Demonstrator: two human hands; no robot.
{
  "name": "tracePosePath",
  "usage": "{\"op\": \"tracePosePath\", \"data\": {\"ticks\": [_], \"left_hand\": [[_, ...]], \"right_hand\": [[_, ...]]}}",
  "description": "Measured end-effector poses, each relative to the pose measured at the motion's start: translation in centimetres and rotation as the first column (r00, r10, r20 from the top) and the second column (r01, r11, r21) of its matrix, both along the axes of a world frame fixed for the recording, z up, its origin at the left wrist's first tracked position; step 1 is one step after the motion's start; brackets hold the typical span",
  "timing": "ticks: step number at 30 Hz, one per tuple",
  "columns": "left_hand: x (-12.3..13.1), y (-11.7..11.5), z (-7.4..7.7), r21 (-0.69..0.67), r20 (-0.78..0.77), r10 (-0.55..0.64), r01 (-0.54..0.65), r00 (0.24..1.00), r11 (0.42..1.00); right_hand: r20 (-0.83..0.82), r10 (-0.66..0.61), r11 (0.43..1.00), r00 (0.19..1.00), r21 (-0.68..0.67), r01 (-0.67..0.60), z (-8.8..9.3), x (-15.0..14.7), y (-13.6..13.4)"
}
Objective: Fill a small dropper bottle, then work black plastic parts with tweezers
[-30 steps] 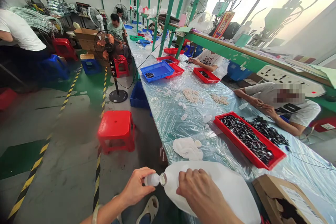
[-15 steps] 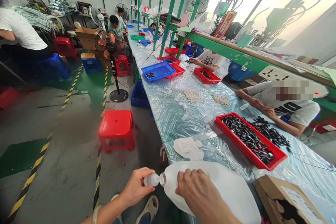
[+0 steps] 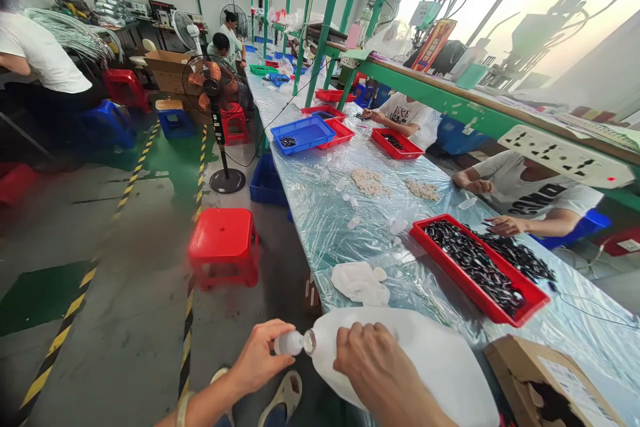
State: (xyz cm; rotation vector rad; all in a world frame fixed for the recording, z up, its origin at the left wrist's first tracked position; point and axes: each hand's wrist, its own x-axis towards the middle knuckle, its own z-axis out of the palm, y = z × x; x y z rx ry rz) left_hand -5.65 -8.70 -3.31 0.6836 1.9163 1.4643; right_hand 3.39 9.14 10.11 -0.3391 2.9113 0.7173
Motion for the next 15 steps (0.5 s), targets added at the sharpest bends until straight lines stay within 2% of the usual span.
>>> {"op": "tracePosePath", "data": {"ticks": [15], "left_hand": [[0.03, -0.39, -0.46, -0.005, -0.001, 0.000, 0.000, 1.000, 1.000]], "right_hand": [[-0.027, -0.012, 1.000, 1.000, 0.007, 0.012, -0.08, -0.35, -0.77]]}}
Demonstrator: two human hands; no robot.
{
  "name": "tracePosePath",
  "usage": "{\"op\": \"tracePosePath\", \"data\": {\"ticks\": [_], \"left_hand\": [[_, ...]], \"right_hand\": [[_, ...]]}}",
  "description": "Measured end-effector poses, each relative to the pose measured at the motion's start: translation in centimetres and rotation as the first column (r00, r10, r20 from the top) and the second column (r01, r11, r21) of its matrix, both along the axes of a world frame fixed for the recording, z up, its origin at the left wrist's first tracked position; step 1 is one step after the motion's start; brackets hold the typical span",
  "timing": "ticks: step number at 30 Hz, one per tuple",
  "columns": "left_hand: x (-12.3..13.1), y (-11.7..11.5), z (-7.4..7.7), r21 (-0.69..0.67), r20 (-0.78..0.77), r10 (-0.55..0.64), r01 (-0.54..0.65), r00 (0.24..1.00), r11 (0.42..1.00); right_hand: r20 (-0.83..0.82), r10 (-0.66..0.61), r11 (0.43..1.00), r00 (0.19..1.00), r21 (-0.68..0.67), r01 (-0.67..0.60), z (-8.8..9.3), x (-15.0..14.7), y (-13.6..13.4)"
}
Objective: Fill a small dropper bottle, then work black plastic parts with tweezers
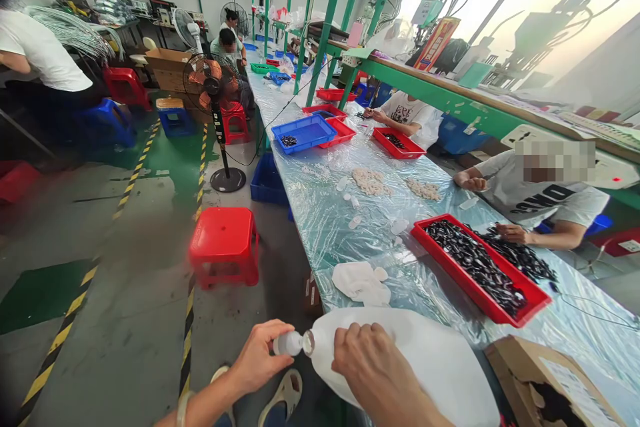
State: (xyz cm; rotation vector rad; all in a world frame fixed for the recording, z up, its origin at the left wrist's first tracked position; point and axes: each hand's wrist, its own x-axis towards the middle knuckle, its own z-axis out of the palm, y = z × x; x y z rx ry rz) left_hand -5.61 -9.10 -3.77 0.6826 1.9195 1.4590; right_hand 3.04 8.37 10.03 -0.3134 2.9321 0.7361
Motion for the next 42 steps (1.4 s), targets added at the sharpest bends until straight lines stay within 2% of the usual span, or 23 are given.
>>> {"op": "tracePosePath", "data": {"ticks": [8, 18, 31, 42], "left_hand": [[0.0, -0.1, -0.2, 0.004, 0.004, -0.001, 0.001, 1.000, 1.000], [0.0, -0.1, -0.5, -0.023, 0.003, 0.013, -0.013, 1.000, 1.000], [0.2, -0.4, -1.5, -0.019, -0.006, 0.024, -0.024, 1.000, 1.000], [0.3, -0.6, -1.8, -0.033, -0.022, 0.034, -0.035, 0.999, 0.999]], "right_hand": [[-0.014, 0.009, 1.000, 1.000, 0.005, -0.009, -0.2, 0.1, -0.1], [-0.059, 0.050, 0.999, 0.997, 0.008, -0.050, -1.4, 0.1, 0.3], [-0.094, 0.037, 0.999, 0.995, -0.029, -0.040, -1.2, 0.0, -0.3], [-0.124, 0.077, 0.997, 0.989, 0.010, -0.076, -1.5, 0.1, -0.4]]}}
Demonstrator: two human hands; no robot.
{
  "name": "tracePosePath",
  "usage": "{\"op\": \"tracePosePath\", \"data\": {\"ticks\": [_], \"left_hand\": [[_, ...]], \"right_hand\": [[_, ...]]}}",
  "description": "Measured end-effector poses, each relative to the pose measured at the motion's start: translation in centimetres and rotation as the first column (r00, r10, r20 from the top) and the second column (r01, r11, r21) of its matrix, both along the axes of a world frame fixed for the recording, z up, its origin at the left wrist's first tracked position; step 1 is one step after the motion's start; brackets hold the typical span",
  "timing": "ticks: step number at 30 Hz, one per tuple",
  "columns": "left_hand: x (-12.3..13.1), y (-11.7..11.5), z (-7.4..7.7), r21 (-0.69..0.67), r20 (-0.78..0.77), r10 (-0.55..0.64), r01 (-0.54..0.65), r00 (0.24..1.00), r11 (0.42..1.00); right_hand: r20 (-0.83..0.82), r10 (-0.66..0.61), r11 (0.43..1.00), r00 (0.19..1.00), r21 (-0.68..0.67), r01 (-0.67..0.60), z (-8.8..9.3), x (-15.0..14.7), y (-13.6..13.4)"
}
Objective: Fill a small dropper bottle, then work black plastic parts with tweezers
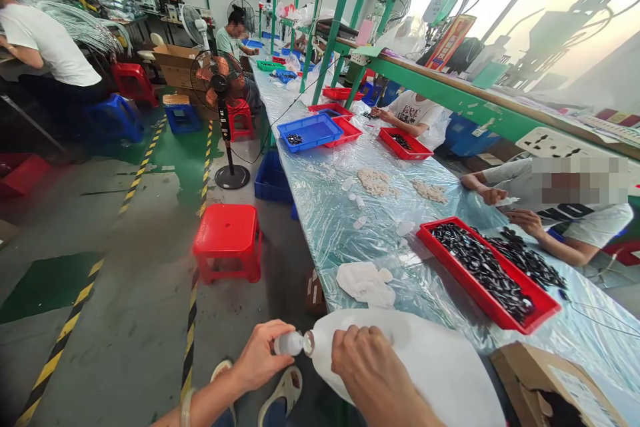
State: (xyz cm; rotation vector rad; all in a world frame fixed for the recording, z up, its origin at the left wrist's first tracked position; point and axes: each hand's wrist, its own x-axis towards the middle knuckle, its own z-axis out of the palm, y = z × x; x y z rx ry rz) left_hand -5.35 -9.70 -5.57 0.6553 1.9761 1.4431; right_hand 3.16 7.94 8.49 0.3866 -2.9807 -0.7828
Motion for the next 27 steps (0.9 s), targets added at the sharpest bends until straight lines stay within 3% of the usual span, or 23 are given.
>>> {"op": "tracePosePath", "data": {"ticks": [27], "left_hand": [[0.04, -0.48, -0.15, -0.021, -0.007, 0.000, 0.000, 1.000, 1.000]], "right_hand": [[0.041, 0.004, 1.000, 0.999, 0.026, -0.005, -0.25, -0.05, -0.82]]}}
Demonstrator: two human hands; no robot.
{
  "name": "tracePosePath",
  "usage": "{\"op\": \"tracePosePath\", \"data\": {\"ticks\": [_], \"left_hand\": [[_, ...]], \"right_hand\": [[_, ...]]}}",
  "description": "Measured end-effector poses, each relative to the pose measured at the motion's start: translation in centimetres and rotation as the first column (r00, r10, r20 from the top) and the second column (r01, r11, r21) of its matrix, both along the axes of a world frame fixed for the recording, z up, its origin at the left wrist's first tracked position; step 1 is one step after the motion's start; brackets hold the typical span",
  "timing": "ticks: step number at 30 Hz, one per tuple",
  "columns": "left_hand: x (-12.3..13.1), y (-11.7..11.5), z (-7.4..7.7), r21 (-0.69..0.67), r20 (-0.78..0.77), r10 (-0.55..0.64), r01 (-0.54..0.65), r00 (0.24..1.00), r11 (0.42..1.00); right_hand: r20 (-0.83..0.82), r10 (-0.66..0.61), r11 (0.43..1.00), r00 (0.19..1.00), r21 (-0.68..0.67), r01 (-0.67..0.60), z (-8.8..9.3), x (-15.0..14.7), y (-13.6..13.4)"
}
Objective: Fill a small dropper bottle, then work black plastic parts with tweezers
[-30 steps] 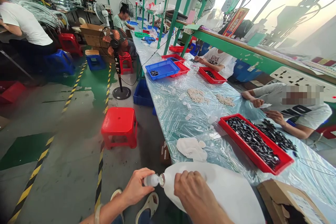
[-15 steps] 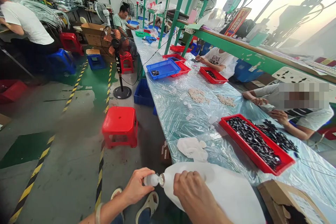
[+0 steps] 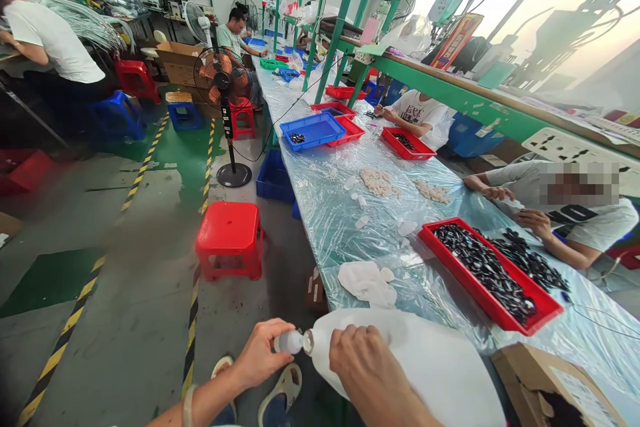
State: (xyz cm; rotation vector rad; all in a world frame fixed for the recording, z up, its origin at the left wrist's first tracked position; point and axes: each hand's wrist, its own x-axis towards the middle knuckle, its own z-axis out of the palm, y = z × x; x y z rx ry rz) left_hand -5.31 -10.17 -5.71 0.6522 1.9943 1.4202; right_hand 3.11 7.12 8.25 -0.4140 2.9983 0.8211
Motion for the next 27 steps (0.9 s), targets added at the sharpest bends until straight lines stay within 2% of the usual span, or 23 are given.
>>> {"op": "tracePosePath", "data": {"ticks": [19, 27], "left_hand": [[0.09, -0.22, 0.17, -0.015, 0.008, -0.018, 0.018, 1.000, 1.000], [0.11, -0.22, -0.06, -0.020, 0.011, -0.016, 0.016, 1.000, 1.000]], "right_hand": [[-0.018, 0.037, 0.999, 0.999, -0.008, -0.037, -0.84, 0.46, 0.29], [-0.023, 0.014, 1.000, 1.000, -0.013, -0.014, -0.46, 0.29, -0.09]]}}
